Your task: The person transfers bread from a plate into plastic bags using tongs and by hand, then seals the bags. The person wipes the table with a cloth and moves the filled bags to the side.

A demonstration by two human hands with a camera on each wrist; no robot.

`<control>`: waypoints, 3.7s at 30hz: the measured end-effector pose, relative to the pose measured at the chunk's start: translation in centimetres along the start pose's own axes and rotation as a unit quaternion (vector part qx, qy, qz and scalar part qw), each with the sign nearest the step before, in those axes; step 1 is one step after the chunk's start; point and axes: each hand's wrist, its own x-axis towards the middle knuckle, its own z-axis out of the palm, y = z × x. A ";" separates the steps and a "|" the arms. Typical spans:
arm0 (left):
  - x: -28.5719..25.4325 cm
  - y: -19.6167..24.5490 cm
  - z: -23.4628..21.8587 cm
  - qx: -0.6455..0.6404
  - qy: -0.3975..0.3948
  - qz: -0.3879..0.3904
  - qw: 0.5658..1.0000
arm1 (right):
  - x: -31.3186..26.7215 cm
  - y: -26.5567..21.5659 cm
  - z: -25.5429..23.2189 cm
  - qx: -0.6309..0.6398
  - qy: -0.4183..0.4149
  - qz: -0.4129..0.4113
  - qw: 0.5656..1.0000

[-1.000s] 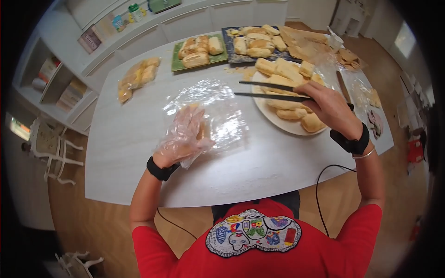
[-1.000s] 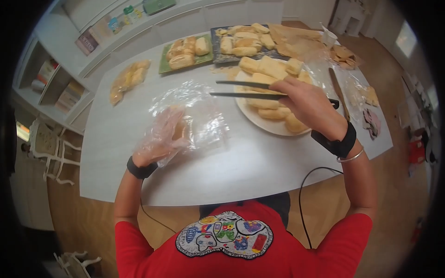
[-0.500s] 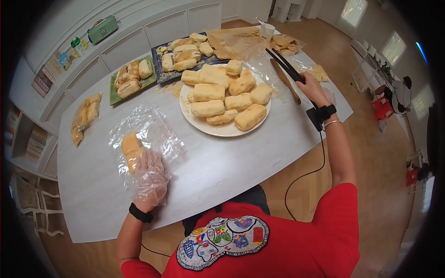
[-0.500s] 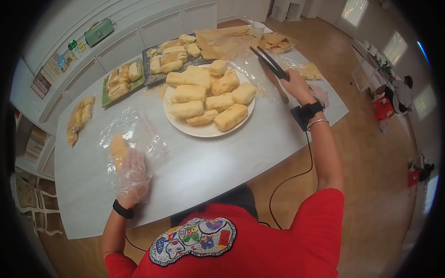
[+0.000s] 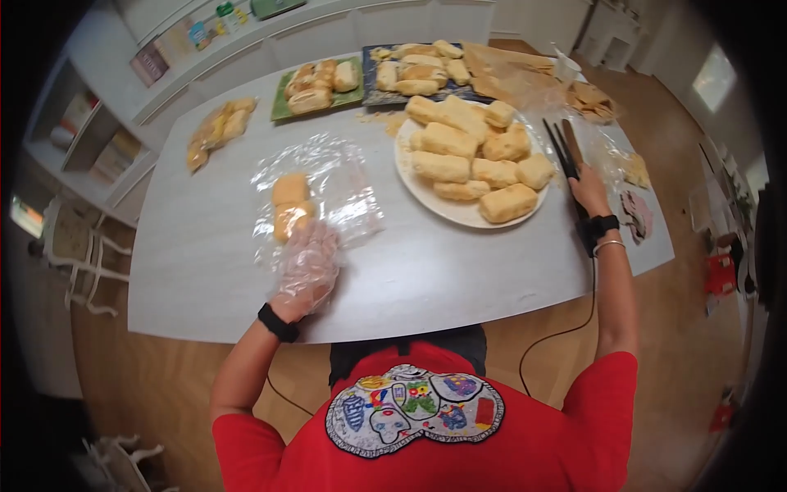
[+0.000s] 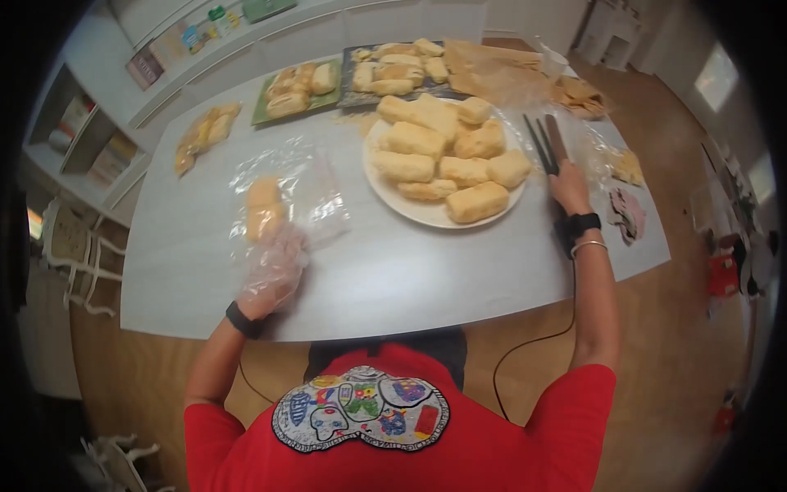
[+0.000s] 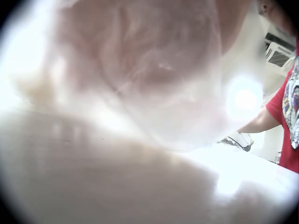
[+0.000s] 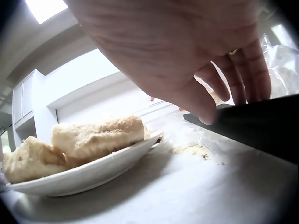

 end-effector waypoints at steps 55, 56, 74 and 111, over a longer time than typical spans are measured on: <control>-6.3 -15.9 -4.1 -0.408 0.042 -0.077 0.909 | -6.2 -40.9 0.5 0.429 -0.587 -0.104 0.679; -7.1 -16.2 -4.1 -0.370 -0.024 -0.084 0.925 | -6.7 -40.0 0.6 0.392 -0.590 -0.150 0.690; -3.1 -17.1 -2.1 -0.189 -0.031 -0.165 0.968 | -9.3 -43.9 7.1 0.308 -0.338 -0.190 0.869; -9.5 -12.6 -5.7 -0.115 -0.026 0.000 0.993 | -10.1 -39.1 2.8 0.159 -0.174 -0.614 0.753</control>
